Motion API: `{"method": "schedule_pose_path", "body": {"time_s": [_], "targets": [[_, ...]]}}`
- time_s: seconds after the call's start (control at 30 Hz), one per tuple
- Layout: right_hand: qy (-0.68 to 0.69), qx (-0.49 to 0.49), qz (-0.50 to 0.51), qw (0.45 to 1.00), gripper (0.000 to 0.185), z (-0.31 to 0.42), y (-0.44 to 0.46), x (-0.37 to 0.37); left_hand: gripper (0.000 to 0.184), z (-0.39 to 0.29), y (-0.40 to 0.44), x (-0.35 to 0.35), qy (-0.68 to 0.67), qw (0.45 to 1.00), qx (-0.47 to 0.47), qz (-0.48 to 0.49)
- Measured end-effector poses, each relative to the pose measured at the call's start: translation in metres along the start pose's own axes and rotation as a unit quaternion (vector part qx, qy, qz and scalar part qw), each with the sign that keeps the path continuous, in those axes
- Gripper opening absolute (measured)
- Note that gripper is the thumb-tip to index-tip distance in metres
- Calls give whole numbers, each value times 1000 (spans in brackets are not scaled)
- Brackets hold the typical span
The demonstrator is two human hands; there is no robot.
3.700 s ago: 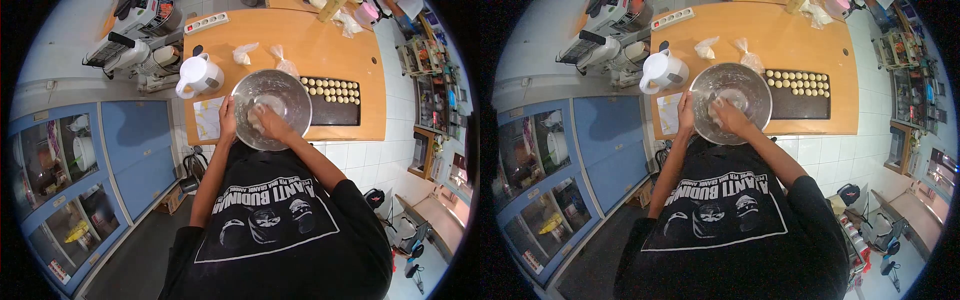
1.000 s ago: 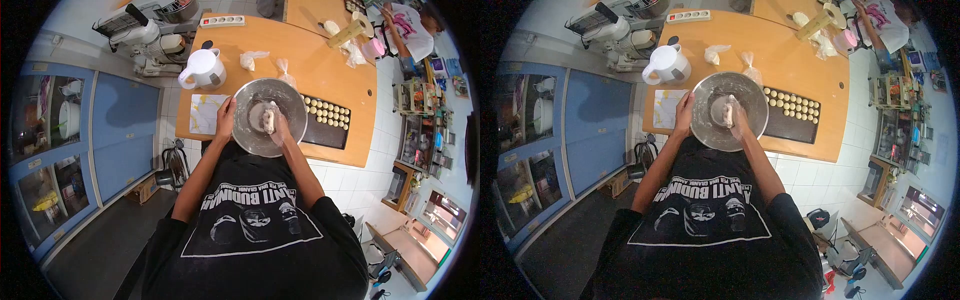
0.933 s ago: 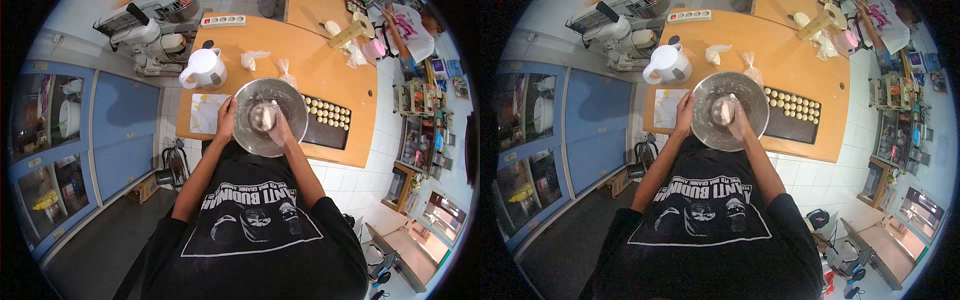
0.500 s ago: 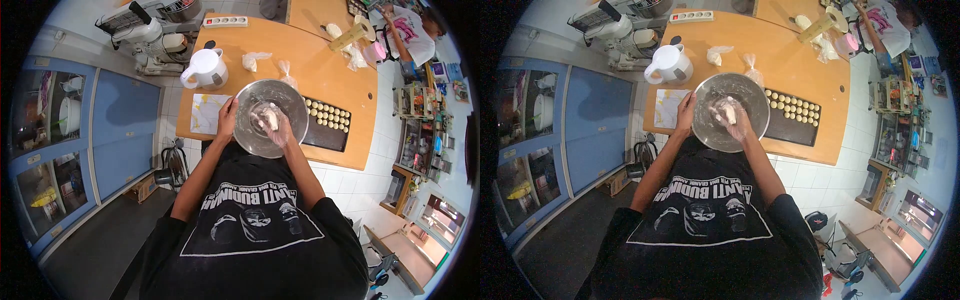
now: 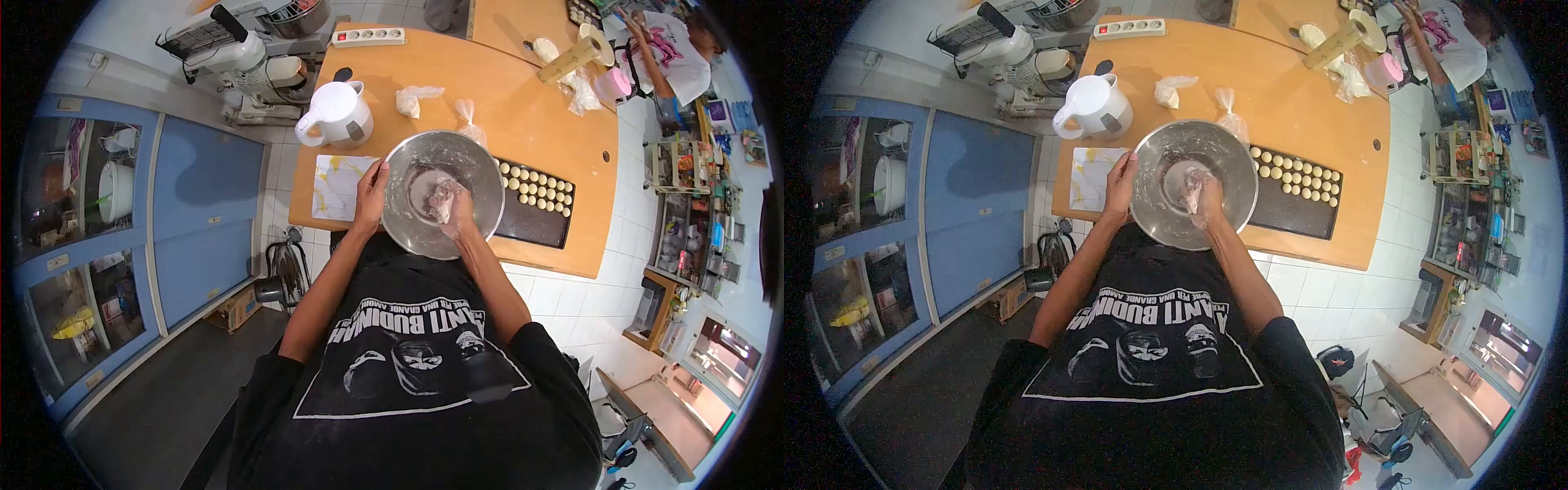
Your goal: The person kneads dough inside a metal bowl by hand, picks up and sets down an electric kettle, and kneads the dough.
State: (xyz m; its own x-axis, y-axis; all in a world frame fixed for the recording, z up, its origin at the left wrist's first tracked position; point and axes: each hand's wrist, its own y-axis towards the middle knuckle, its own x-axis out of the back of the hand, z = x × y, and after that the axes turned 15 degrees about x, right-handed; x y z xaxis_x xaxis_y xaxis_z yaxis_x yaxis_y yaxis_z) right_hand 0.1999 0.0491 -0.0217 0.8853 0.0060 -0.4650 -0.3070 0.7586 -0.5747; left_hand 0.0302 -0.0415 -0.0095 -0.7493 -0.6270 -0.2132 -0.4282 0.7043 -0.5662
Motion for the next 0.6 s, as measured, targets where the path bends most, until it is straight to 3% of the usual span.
{"method": "schedule_pose_path", "body": {"time_s": [0.17, 0.23, 0.3, 0.37, 0.5, 0.57, 0.6], "targets": [[0, 21, 89, 996, 17, 10, -2, 2, 46, 3, 2, 2, 16, 1000, -19, 2], [-22, 39, 156, 987, 33, 18, -9, -1, 46, 4, 2, 2, 18, 1000, -20, 2], [-71, 65, 164, 982, 38, 16, -9, 4, 46, 5, 3, 2, 19, 1000, -23, 3], [-329, 207, 236, 890, 33, 10, 0, 12, 46, 6, 4, 3, 6, 1000, -10, 14], [-332, 232, 222, 887, 34, 12, -9, 3, 45, 3, 1, 0, 32, 999, -31, -3], [-511, 368, 272, 727, 40, 12, -12, -2, 44, 5, 2, 0, 11, 1000, -24, -2], [-511, 368, 270, 728, 40, 7, -16, -5, 44, 8, 4, 1, 12, 1000, -23, -1]]}}
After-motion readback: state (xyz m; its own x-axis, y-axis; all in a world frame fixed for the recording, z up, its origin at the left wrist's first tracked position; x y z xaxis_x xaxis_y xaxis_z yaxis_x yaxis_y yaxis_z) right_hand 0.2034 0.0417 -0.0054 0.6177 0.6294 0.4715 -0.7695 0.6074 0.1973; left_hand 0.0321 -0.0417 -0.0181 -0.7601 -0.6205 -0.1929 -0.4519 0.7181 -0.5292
